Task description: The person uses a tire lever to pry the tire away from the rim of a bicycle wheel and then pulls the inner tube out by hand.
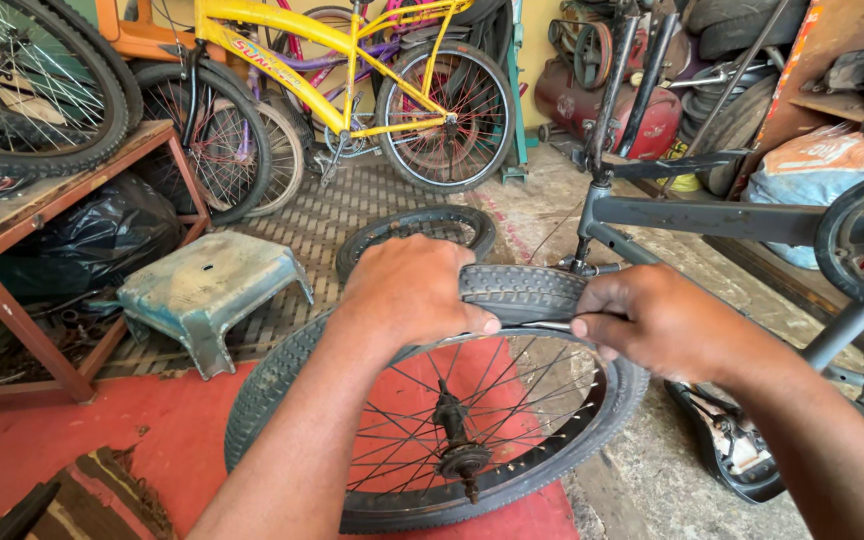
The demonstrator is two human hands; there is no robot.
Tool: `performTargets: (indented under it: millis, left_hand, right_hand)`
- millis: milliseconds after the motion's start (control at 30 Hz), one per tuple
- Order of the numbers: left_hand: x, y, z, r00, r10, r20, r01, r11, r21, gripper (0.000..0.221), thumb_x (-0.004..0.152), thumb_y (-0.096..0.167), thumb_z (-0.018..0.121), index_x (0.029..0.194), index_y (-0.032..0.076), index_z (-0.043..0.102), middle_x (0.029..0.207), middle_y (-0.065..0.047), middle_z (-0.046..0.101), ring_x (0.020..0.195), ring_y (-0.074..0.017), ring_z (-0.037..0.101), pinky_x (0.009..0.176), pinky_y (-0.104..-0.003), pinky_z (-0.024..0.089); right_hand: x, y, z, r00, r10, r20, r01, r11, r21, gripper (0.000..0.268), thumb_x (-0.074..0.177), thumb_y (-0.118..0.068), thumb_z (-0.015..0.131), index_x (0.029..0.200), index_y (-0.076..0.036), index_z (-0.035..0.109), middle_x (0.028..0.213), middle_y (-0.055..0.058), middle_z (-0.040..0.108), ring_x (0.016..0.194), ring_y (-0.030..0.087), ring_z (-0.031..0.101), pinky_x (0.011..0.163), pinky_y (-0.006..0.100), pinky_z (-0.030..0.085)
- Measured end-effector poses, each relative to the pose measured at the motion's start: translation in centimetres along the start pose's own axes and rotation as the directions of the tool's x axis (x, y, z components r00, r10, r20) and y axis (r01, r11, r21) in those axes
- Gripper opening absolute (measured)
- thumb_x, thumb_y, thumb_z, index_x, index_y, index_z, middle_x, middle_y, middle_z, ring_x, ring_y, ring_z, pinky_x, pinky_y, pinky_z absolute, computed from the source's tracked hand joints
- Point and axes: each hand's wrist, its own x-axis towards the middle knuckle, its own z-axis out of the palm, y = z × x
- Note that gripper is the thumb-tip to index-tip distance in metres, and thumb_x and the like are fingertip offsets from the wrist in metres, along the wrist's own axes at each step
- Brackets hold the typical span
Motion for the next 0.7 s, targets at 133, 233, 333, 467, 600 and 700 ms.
performTargets:
  millis: [133, 233, 333, 467, 600, 700]
  left_hand:
    - [0.0, 0.4, 0.1, 1.0, 0.001, 0.01, -0.001, 1.0, 0.005, 0.059, 0.059, 0.055, 0.084, 0.102, 0.014, 0.078, 0.098, -0.015, 0.075, 0.099, -0.0346, 0.071, 0.088, -0.049, 0.054]
    - [0.2, 0.3, 0.2, 1.0, 0.018, 0.011, -0.018, 1.0, -0.012, 0.059, 0.059, 0.055, 0.084, 0.1, 0.014, 0.078, 0.097, -0.014, 0.076, 0.098, -0.0343, 0.072, 0.088, -0.049, 0.054]
    - [0.3, 0.3, 0.3, 0.999, 0.029, 0.014, -0.029, 0.999, -0.029, 0.061, 0.057, 0.056, 0.085, 0.099, 0.012, 0.078, 0.097, -0.015, 0.075, 0.097, -0.0349, 0.071, 0.087, -0.049, 0.054]
    - [0.7, 0.4, 0.4, 0.999, 0.017, 0.041, -0.015, 0.999, -0.047, 0.06, 0.056, 0.056, 0.085, 0.098, 0.013, 0.078, 0.097, -0.016, 0.075, 0.097, -0.0349, 0.072, 0.088, -0.048, 0.054]
    - [1.0, 0.4, 0.8, 0.999, 0.025, 0.045, -0.023, 0.998, -0.05, 0.061, 0.057, 0.057, 0.084, 0.098, 0.013, 0.078, 0.097, -0.016, 0.076, 0.097, -0.035, 0.072, 0.087, -0.049, 0.055]
    - [1.1, -0.2, 0.8, 0.999, -0.029, 0.035, 0.029, 1.0, -0.007, 0.059, 0.059, 0.059, 0.083, 0.098, 0.014, 0.079, 0.099, -0.015, 0.076, 0.099, -0.0353, 0.072, 0.089, -0.049, 0.054]
  right_hand:
    - [0.9, 0.4, -0.4, 0.993, 0.068, 0.098, -0.067, 0.998, -0.008, 0.024, 0.088, -0.033, 0.076, 0.084, -0.009, 0.077, 0.058, 0.002, 0.068, 0.058, 0.016, 0.063, 0.057, 0.037, 0.051]
    - [1.3, 0.1, -0.9, 0.986, 0.095, 0.136, -0.094, 0.995, -0.014, 0.026, 0.087, -0.035, 0.076, 0.083, -0.009, 0.077, 0.056, 0.002, 0.067, 0.057, 0.016, 0.062, 0.057, 0.036, 0.049]
    - [1.3, -0.6, -1.4, 0.974, 0.14, 0.176, -0.133, 0.99, -0.047, 0.03, 0.087, -0.039, 0.077, 0.08, -0.009, 0.078, 0.056, 0.003, 0.067, 0.057, 0.016, 0.06, 0.056, 0.036, 0.046]
    - [1.5, -1.1, -1.5, 0.962, 0.182, 0.205, -0.167, 0.982, -0.089, 0.034, 0.087, -0.041, 0.076, 0.075, -0.009, 0.078, 0.054, 0.002, 0.063, 0.055, 0.016, 0.059, 0.055, 0.036, 0.045]
    - [1.9, -0.5, -1.6, 0.947, 0.194, 0.255, -0.193, 0.981, -0.027, 0.036, 0.087, -0.041, 0.077, 0.074, -0.007, 0.078, 0.054, 0.003, 0.061, 0.054, 0.016, 0.057, 0.054, 0.036, 0.043]
    - [1.8, -0.6, 0.2, 0.959, 0.259, 0.119, -0.263, 0.964, 0.021, 0.036, 0.089, -0.041, 0.077, 0.079, -0.006, 0.08, 0.059, 0.008, 0.064, 0.057, 0.021, 0.057, 0.056, 0.039, 0.044]
